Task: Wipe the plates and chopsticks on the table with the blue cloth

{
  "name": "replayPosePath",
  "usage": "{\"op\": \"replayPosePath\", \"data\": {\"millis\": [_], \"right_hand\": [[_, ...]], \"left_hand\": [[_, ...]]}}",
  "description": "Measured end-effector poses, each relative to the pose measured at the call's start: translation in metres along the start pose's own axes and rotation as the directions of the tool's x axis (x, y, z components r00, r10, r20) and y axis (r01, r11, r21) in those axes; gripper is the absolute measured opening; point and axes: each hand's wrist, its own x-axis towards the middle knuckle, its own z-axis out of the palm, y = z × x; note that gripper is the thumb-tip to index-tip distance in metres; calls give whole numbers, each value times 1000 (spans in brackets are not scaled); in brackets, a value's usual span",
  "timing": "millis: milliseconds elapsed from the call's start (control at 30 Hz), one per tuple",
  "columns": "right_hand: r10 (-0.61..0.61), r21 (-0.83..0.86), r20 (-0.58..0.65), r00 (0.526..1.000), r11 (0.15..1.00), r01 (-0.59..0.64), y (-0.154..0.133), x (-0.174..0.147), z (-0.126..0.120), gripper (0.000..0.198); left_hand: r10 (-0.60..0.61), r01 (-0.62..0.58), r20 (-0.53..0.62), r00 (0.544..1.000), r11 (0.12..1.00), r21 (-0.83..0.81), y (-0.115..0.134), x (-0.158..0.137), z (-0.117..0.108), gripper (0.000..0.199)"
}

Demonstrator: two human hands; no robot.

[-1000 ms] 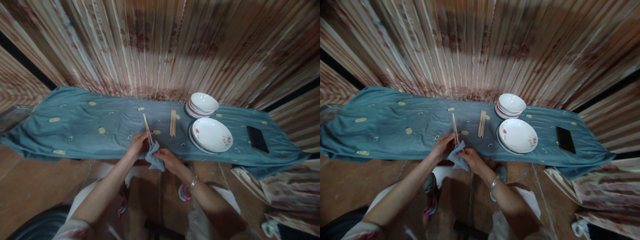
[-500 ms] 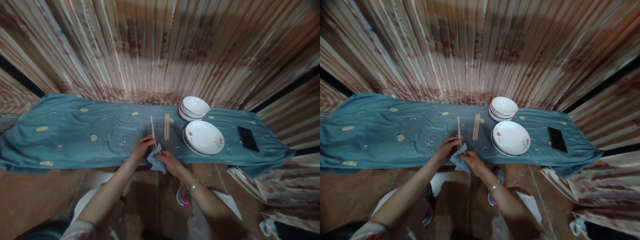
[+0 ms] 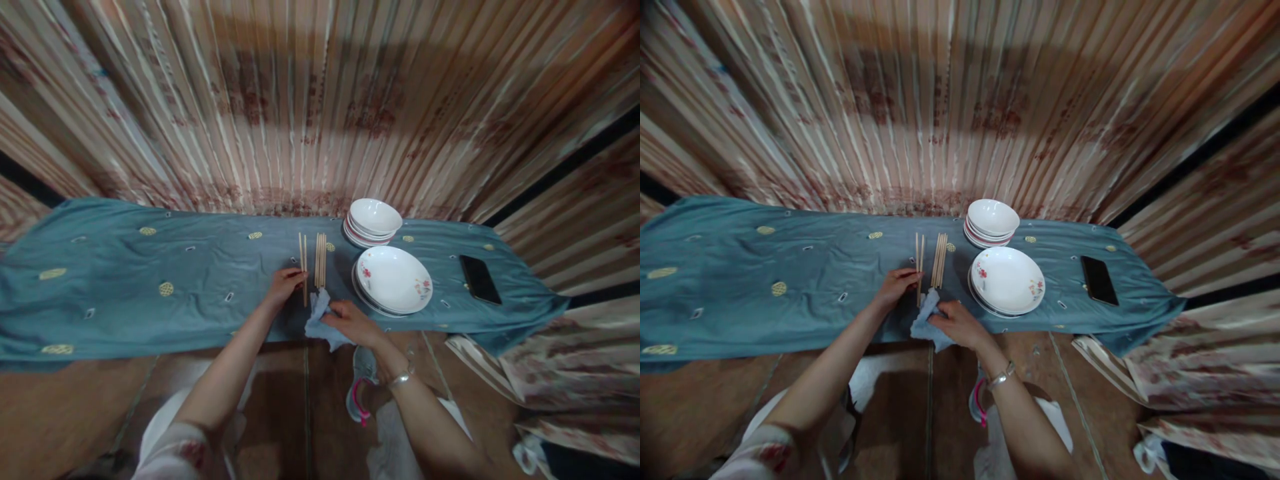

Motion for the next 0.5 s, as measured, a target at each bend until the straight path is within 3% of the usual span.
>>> {"op": "replayPosePath", "data": {"millis": [200, 500], "right_hand": [[11, -37, -328, 945, 999, -24, 4, 9, -5, 23], [-31, -69, -388, 921, 998, 4, -6, 24, -1, 17]], "left_hand": [[103, -102, 3, 995, 984, 146, 0, 20, 10, 7], [184, -182, 18, 983, 948, 261, -6, 43, 11, 6]]}}
